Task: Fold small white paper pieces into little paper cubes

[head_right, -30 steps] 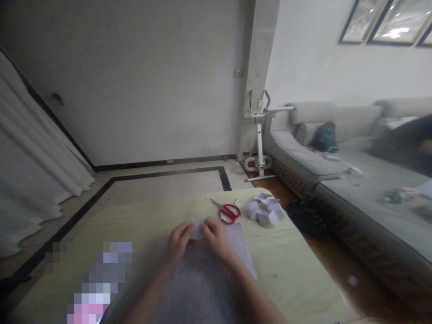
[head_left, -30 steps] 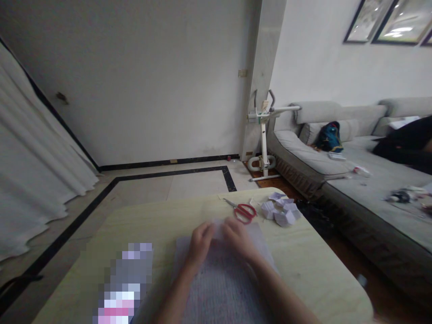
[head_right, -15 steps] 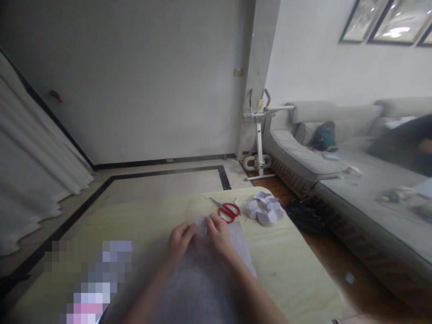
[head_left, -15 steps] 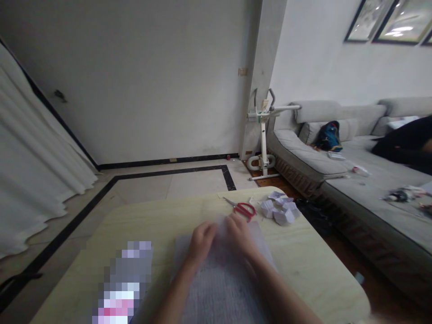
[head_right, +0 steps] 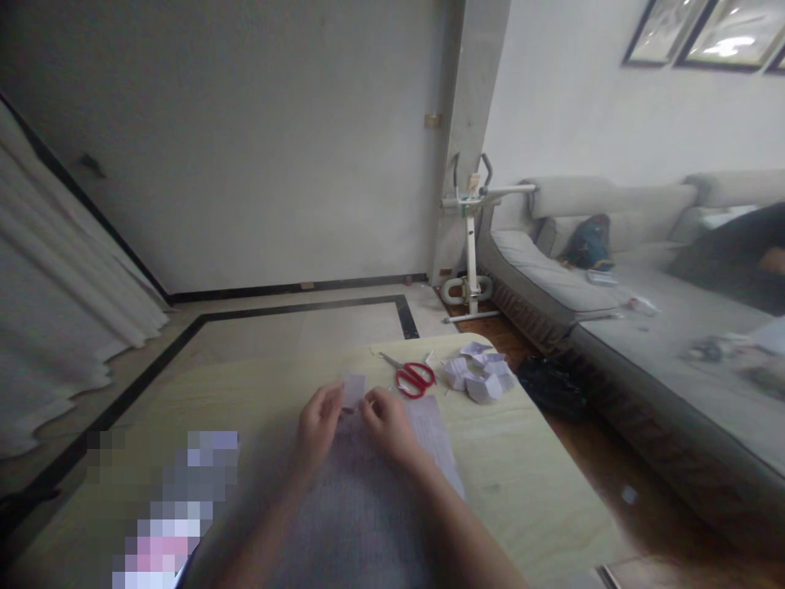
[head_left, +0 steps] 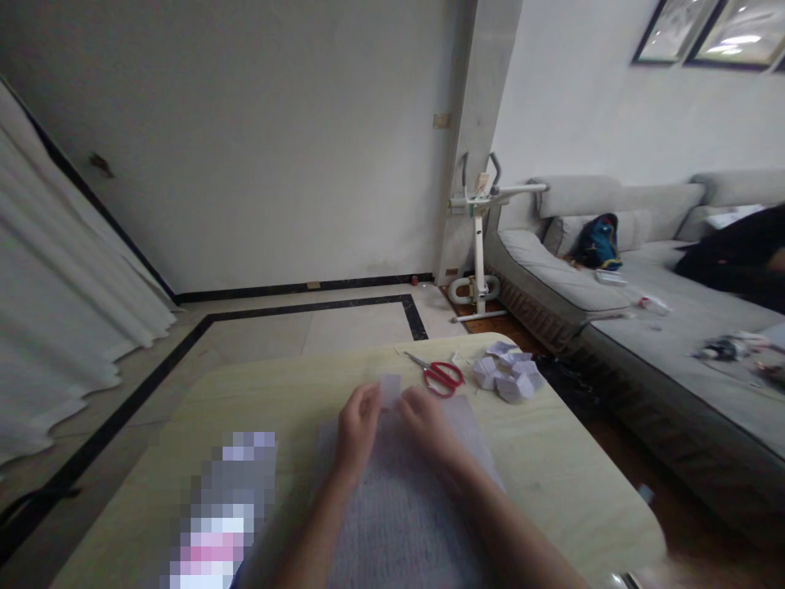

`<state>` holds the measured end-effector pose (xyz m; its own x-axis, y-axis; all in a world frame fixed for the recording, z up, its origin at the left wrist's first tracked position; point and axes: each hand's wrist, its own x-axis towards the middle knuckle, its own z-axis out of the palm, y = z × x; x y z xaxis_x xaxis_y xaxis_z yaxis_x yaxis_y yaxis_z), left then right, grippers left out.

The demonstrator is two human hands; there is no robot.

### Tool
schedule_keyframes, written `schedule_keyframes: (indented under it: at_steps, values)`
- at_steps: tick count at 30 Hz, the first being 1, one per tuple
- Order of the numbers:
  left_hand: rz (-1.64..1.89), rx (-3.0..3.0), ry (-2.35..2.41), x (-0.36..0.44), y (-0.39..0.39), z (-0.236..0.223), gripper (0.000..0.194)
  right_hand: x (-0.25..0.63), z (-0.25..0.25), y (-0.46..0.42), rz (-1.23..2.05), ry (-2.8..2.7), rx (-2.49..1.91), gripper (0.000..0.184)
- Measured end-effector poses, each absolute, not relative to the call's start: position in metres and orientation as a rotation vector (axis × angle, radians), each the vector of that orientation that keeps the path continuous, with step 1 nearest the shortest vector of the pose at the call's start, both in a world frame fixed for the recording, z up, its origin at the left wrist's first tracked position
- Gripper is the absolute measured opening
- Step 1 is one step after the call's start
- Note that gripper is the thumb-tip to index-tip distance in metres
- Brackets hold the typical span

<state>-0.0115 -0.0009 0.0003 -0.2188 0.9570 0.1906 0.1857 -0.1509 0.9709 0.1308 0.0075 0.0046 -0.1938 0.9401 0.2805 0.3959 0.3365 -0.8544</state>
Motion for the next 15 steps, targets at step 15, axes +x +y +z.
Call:
schedule_keyframes:
  at_steps: [15]
  values:
    - [1.283,1.579,1.401,-0.0095,-0.0041,0.0025,0.029,0.1242,0.0027,-0.0010,0.662,-1.969,-1.081,0.005]
